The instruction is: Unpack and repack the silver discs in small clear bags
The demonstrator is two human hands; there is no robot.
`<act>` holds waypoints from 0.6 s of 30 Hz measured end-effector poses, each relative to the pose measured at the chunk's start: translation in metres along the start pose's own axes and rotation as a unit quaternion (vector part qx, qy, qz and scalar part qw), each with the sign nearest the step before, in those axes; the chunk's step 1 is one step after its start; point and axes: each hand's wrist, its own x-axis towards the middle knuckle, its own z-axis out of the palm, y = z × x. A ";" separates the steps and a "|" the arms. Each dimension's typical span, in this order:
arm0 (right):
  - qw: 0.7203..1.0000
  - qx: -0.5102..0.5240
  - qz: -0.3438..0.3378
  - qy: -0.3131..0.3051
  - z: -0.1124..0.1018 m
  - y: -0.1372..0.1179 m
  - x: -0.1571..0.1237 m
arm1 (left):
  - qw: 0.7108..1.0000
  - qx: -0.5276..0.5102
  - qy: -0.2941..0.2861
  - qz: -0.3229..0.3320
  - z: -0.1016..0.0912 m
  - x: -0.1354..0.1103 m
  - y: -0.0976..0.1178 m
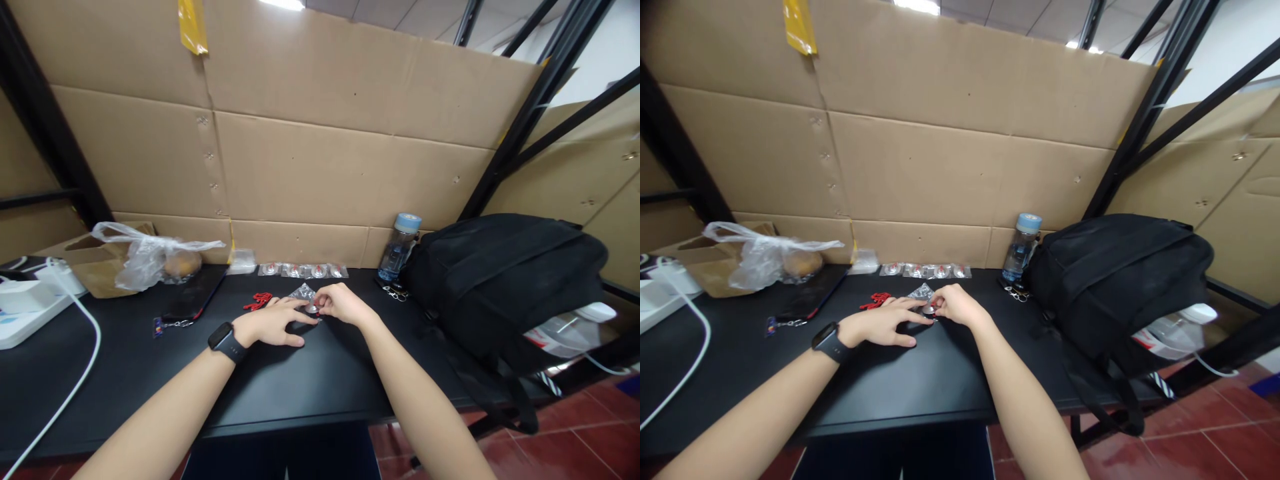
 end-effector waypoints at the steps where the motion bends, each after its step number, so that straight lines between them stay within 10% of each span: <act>1: 1.000 -0.007 0.002 0.013 0.000 -0.001 0.000 | 1.000 0.000 -0.001 0.001 0.000 0.000 0.000; 18: 0.948 -0.270 0.041 0.163 0.020 -0.012 0.017 | 0.999 0.027 -0.012 -0.030 -0.002 -0.002 0.003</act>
